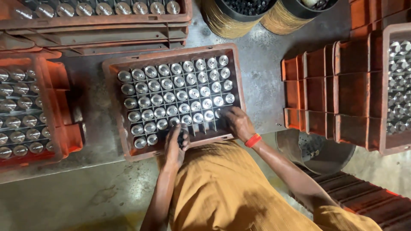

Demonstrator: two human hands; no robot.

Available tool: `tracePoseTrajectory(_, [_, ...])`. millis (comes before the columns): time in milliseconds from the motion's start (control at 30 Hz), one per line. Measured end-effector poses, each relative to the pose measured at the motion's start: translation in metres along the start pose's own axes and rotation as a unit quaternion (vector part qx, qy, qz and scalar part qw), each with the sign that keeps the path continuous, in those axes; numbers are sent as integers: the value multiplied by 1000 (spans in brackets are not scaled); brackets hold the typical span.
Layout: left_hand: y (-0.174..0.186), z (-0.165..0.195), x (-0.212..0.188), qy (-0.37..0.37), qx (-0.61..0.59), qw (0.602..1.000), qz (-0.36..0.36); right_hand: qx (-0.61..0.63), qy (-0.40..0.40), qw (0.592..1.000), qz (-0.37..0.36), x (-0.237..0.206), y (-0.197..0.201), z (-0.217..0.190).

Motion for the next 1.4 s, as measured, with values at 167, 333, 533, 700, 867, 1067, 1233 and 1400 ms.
tracePoseTrajectory(167, [0,-5,-1,-5,0,1000,-9,-19,81,996,12,2,-7,8])
tracePoseTrajectory(333, [1,-8,3,-5,-4,1000,-11,10,19,998,-53,6,-7,12])
tracePoseTrajectory(533, [-1,-9,5,4,-40,999,-8,204,-106,970,79,11,14,8])
tracePoseTrajectory(700, [-9,-7,4,1,14,1000,-6,194,-181,964,31,6,12,5])
tracePoseTrajectory(867, [-17,-6,6,1,25,999,-28,132,-34,988,67,0,7,4])
tracePoseTrajectory(1067, [-16,-7,6,-1,62,997,-54,-89,119,989,15,2,-26,2])
tracePoseTrajectory(1233, [-23,-5,12,3,99,992,-74,-77,116,990,12,20,-20,-7])
tracePoseTrajectory(1400, [-41,-12,10,-4,257,961,-106,85,27,995,-41,16,9,-18])
Point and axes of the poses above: each hand's wrist, its own x-axis towards the middle knuckle, its own y-axis out of the back of the hand, z = x × y, the point moved 4 cm from there along x, towards the middle knuckle, and after that the axes turned 9 degrees about -x, right-handed, at the moved point
